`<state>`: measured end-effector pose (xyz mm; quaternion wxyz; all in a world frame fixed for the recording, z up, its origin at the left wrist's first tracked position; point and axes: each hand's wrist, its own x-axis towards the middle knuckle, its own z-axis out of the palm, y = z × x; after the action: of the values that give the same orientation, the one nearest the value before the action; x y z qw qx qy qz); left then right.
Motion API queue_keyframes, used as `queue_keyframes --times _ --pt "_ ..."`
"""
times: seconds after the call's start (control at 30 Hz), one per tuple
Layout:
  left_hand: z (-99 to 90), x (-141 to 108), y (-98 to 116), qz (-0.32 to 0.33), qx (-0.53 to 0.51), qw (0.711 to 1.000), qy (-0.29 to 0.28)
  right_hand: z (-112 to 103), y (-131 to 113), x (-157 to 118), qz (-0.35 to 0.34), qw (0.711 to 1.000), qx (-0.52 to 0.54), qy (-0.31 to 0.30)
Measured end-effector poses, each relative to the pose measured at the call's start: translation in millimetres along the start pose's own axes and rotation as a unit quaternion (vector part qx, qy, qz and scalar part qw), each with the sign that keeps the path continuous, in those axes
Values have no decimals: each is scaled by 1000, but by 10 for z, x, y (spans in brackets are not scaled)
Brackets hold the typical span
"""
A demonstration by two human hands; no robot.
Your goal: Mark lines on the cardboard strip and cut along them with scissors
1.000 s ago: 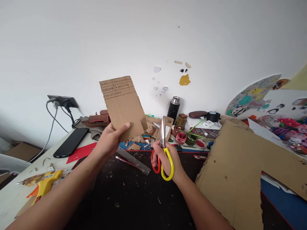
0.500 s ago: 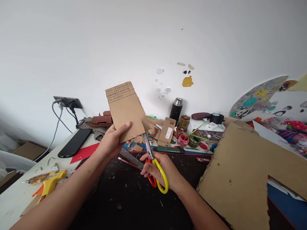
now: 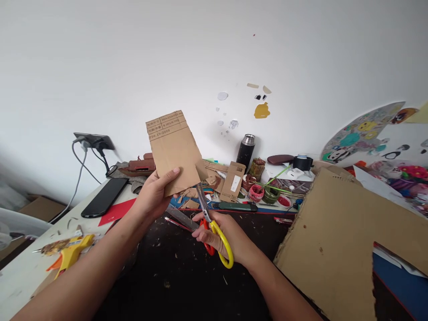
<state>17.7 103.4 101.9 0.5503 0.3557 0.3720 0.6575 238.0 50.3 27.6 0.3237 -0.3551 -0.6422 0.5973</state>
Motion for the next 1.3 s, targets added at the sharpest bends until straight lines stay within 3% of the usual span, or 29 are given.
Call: queue_keyframes --times 0.3,0.73,1.07,1.3 --pt "44 -41 -15 -1 9 1000 -8 74 -89 14 30 998 24 54" --pt "58 -141 -134 -45 57 995 -68 53 -32 25 -25 995 -3 100" --pt "-6 -156 -237 -29 126 988 -80 28 25 36 -18 990 -40 133" --pt "-29 -145 -166 -46 202 971 -120 52 -67 13 -10 987 -76 145"
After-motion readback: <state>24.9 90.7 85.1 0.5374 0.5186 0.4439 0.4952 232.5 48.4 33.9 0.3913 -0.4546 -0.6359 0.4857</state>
